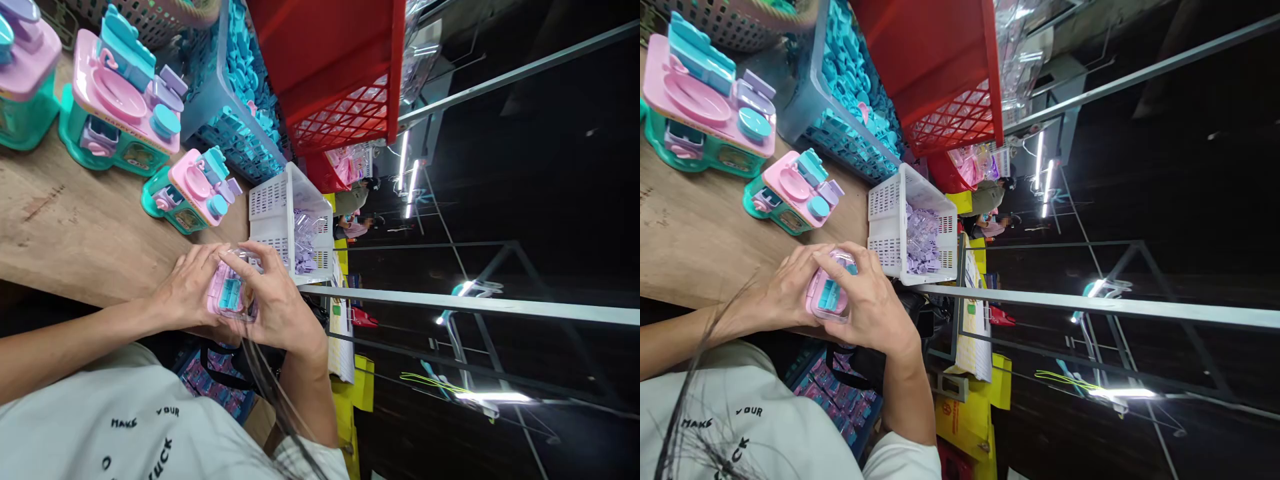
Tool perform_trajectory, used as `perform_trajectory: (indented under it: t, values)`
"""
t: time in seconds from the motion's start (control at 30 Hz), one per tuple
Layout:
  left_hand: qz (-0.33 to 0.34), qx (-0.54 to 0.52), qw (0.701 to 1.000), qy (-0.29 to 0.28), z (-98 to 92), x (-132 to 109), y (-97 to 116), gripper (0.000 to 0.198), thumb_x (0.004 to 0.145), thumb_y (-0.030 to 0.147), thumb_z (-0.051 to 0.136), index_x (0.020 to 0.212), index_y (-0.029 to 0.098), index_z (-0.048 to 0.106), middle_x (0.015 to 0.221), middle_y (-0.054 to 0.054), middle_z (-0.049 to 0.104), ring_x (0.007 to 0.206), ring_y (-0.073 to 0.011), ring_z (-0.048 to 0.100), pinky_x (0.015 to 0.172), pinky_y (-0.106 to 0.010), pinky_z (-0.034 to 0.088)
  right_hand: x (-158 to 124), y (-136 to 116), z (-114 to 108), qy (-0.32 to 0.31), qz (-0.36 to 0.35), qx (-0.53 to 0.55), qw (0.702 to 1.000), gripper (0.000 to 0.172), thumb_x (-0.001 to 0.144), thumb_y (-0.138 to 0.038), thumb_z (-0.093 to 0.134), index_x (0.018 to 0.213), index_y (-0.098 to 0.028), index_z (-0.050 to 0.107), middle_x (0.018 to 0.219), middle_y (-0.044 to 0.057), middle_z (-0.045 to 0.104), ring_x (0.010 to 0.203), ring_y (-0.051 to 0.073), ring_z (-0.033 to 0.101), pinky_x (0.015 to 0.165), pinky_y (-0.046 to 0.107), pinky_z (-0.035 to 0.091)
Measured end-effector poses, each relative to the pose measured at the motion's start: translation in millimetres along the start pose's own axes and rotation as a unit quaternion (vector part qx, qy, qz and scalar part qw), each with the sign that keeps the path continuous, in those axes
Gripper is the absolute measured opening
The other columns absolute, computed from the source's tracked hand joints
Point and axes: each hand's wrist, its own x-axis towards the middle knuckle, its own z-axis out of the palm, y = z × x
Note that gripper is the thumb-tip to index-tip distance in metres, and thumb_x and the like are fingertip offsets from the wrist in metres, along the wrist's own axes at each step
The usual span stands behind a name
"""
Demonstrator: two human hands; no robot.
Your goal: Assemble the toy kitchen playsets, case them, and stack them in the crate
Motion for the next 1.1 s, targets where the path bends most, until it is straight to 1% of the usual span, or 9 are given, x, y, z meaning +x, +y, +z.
perform_trajectory:
  t: [0.07,0.13,0.2,0.37,0.5,0.67,0.8,0.97,1.1]
  values:
    - [-0.004,0.001,1.000,-0.007,0.6,0,-1,0.110,0.066,0.059,0.085,0.155,0.021,0.034,0.148,-0.017,0.049,0.135,-0.0385,0.046,0.109,-0.055,0.044,-3,0,4,0.013,0.005,0.005,1.000,0.089,0.077,-0.042,0.081,0.155,-0.030,0.040,0.146,0.014,0.042,0.140,0.034,0.046,0.117,0.055,0.046]
    - [0.000,0.005,1.000,-0.015,0.8,0,-2,0.115,0.063,0.064,0.085,0.155,0.019,0.033,0.148,-0.020,0.049,0.135,-0.0404,0.046,0.108,-0.057,0.044,-7,0,8,0.034,0.022,0.013,0.999,0.089,0.076,-0.039,0.082,0.154,-0.030,0.041,0.144,0.014,0.042,0.136,0.033,0.049,0.115,0.052,0.049]
    - [0.002,0.013,1.000,-0.019,0.3,0,-2,0.115,0.064,0.065,0.084,0.155,0.017,0.033,0.148,-0.021,0.050,0.134,-0.0408,0.047,0.107,-0.058,0.044,-11,2,13,0.049,0.030,0.022,0.998,0.091,0.073,-0.038,0.084,0.153,-0.030,0.041,0.142,0.013,0.041,0.133,0.032,0.051,0.113,0.051,0.051]
    - [-0.005,0.030,0.999,-0.026,-4.1,0,4,0.113,0.064,0.058,0.085,0.154,0.015,0.034,0.148,-0.021,0.050,0.133,-0.0401,0.048,0.104,-0.056,0.047,-13,4,16,0.048,0.017,0.015,0.999,0.096,0.070,-0.039,0.086,0.154,-0.031,0.039,0.142,0.013,0.040,0.134,0.033,0.050,0.113,0.052,0.050]
    - [-0.005,0.034,0.999,-0.029,-5.7,0,6,0.111,0.065,0.054,0.085,0.155,0.015,0.032,0.148,-0.020,0.051,0.133,-0.0386,0.049,0.104,-0.055,0.048,-11,4,13,0.046,0.009,0.019,0.999,0.091,0.075,-0.042,0.083,0.154,-0.030,0.039,0.143,0.013,0.041,0.135,0.031,0.049,0.114,0.050,0.049]
    - [-0.004,0.032,0.999,-0.021,-1.9,0,3,0.112,0.065,0.051,0.084,0.156,0.015,0.030,0.148,-0.021,0.050,0.133,-0.0391,0.049,0.103,-0.054,0.047,-10,5,11,0.031,0.013,0.023,0.999,0.086,0.077,-0.044,0.081,0.152,-0.028,0.044,0.143,0.014,0.042,0.134,0.031,0.051,0.113,0.050,0.050]
    - [-0.004,0.020,1.000,-0.023,-1.5,0,3,0.112,0.063,0.051,0.086,0.155,0.015,0.031,0.147,-0.021,0.051,0.132,-0.0409,0.049,0.103,-0.056,0.047,-7,5,7,0.008,0.017,0.025,1.000,0.090,0.074,-0.043,0.083,0.153,-0.027,0.044,0.143,0.014,0.042,0.133,0.031,0.052,0.112,0.050,0.051]
    - [-0.004,0.008,1.000,-0.016,-1.8,0,4,0.106,0.065,0.053,0.086,0.152,0.019,0.035,0.147,-0.018,0.051,0.133,-0.0389,0.049,0.105,-0.055,0.046,2,4,-1,-0.027,0.020,0.017,0.999,0.091,0.072,-0.041,0.084,0.153,-0.026,0.045,0.143,0.014,0.043,0.134,0.032,0.050,0.112,0.050,0.050]
    - [0.016,0.015,1.000,0.017,1.5,-2,1,0.105,0.066,0.056,0.086,0.150,0.019,0.034,0.146,-0.018,0.051,0.133,-0.0368,0.050,0.105,-0.051,0.047,6,5,-3,-0.036,0.008,0.027,0.999,0.091,0.072,-0.046,0.084,0.153,-0.026,0.046,0.143,0.014,0.044,0.137,0.032,0.047,0.114,0.051,0.048]
